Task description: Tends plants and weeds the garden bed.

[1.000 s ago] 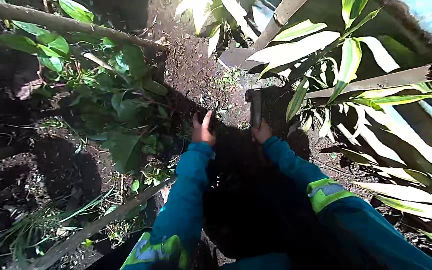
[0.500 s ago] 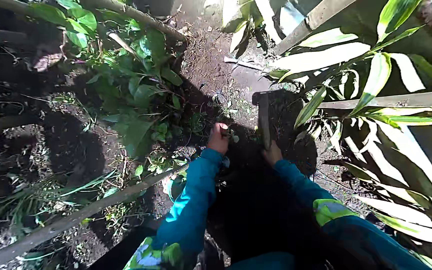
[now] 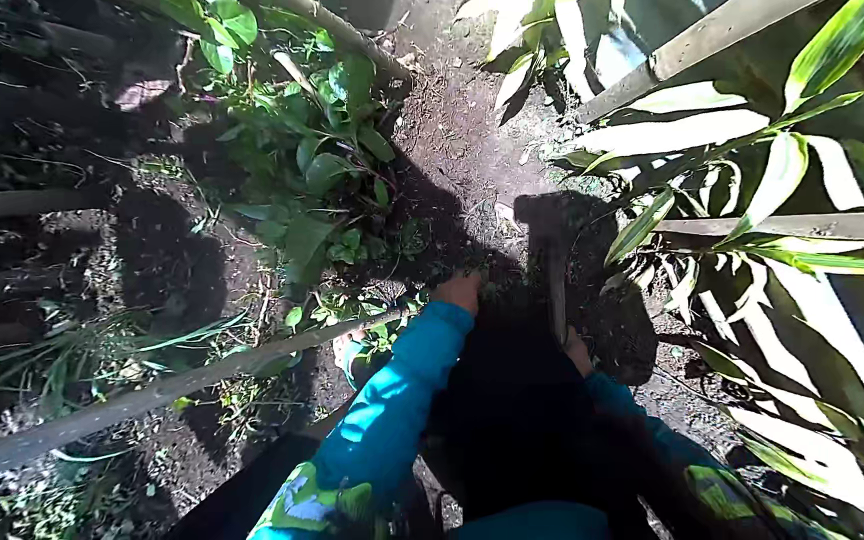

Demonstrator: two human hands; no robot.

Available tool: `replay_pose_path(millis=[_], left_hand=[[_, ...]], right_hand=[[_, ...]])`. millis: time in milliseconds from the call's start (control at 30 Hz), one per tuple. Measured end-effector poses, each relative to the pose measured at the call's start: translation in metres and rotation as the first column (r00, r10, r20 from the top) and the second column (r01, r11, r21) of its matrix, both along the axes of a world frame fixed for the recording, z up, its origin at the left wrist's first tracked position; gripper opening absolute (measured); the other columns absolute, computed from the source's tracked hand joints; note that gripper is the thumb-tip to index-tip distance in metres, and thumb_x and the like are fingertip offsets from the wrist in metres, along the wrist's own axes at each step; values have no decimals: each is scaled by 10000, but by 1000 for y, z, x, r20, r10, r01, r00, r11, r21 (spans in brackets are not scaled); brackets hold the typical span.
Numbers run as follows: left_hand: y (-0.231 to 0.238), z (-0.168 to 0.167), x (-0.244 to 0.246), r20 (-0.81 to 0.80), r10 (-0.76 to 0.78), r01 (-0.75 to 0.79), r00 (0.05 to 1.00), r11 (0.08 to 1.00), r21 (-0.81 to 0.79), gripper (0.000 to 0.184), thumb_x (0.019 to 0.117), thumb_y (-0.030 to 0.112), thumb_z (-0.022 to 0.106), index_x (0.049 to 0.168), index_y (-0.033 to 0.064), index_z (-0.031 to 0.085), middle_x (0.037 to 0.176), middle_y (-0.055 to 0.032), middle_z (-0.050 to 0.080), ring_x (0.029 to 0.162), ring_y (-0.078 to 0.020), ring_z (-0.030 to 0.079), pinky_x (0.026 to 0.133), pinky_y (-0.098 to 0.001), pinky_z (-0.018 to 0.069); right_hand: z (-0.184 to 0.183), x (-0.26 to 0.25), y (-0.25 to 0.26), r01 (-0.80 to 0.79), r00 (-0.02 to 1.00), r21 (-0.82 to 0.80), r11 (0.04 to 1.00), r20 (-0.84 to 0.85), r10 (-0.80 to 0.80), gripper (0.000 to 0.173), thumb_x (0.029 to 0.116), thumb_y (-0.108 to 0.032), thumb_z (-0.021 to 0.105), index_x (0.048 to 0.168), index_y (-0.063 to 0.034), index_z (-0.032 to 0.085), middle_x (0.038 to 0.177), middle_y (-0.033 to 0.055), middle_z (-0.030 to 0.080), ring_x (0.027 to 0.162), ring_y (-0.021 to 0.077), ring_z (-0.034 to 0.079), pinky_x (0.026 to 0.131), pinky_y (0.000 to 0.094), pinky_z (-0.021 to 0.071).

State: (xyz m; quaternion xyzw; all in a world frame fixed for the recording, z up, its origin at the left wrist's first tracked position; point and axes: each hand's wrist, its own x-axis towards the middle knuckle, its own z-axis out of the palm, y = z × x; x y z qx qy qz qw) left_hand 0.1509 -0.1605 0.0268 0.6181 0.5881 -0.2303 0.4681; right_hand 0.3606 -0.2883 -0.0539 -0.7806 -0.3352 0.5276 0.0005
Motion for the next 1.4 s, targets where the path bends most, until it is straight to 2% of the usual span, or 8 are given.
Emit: replay_pose_path(millis=[100, 300, 533, 700, 933, 1067, 1200, 1400], left_hand=[[10, 6, -11, -21, 146, -141, 989, 978, 156, 484, 994, 31, 590, 1473, 77, 535, 1536, -248, 474, 1322, -467, 554, 1020, -651, 489], [6, -32, -38, 82, 444, -450, 892, 861, 236, 520, 939, -4, 655, 1438, -14, 512, 1551, -320, 403, 1367, -518, 479, 1083, -636, 450], [-2, -37, -32, 141, 538, -556, 831, 800, 224, 495, 940, -33, 623, 1422, -37, 508, 1534, -321, 413, 1373, -491, 481, 1100, -601, 444], [0, -50, -36, 235, 569, -614, 788, 697, 370, 499, 924, 20, 663, 1397, -25, 512, 1513, -312, 430, 1354, -482, 489, 1078, -599, 458], [60, -118, -23, 120, 540, -545, 833, 765, 343, 1010, 814, 526, 841, 1637, 308, 296, 1736, -186, 13, 1549, -563, -31, 1085, -865, 160], [16, -118, 26, 146, 234, -272, 961, 894, 357, 798, 908, 307, 788, 1583, 109, 411, 1684, -240, 233, 1548, -530, 142, 1134, -791, 221], [-32, -101, 28, 268, 21, -91, 963, 964, 250, 639, 1034, 260, 623, 1614, 196, 363, 1677, -171, 299, 1521, -444, 309, 1095, -708, 384], [-2, -75, -50, 182, 485, -515, 855, 754, 408, 336, 1048, 58, 476, 1352, -6, 605, 1457, -260, 542, 1310, -440, 563, 1088, -580, 466]], right_hand=[[4, -6, 74, 171, 985, 133, 976, -46, -166, 569, 1034, -86, 551, 1513, 89, 297, 1094, 285, 622, 810, 318, 671, 765, 464, 572], [-31, -7, 47, -99, 991, -21, 995, 88, 100, 694, 975, -123, 656, 1532, 100, 307, 1328, 362, 588, 1237, 474, 606, 1066, 587, 463], [-7, -10, 99, 66, 998, 50, 997, -1, -66, 579, 1032, -91, 572, 1523, 61, 306, 1119, 302, 633, 860, 363, 675, 810, 504, 563], [-71, 17, -39, -174, 973, 203, 964, 189, 136, 511, 1038, -178, 586, 1444, 107, 465, 1180, 373, 657, 1074, 488, 681, 973, 599, 523], [33, 34, 8, -176, 952, 225, 958, 287, 108, 608, 993, -104, 609, 1474, 169, 355, 1116, 409, 645, 1039, 546, 662, 944, 650, 498], [33, 17, 80, -204, 964, 287, 936, 227, 140, 551, 1016, -126, 602, 1451, 135, 386, 1082, 378, 646, 985, 506, 668, 909, 627, 507], [17, -27, 156, -101, 995, 270, 958, 35, 95, 570, 1003, -106, 608, 1491, 41, 354, 1089, 338, 644, 874, 466, 687, 792, 636, 555], [4, 2, 70, -487, 863, -132, 863, 83, 499, 631, 1009, -133, 615, 1545, 26, 322, 1254, 356, 629, 1169, 524, 631, 994, 662, 482]])
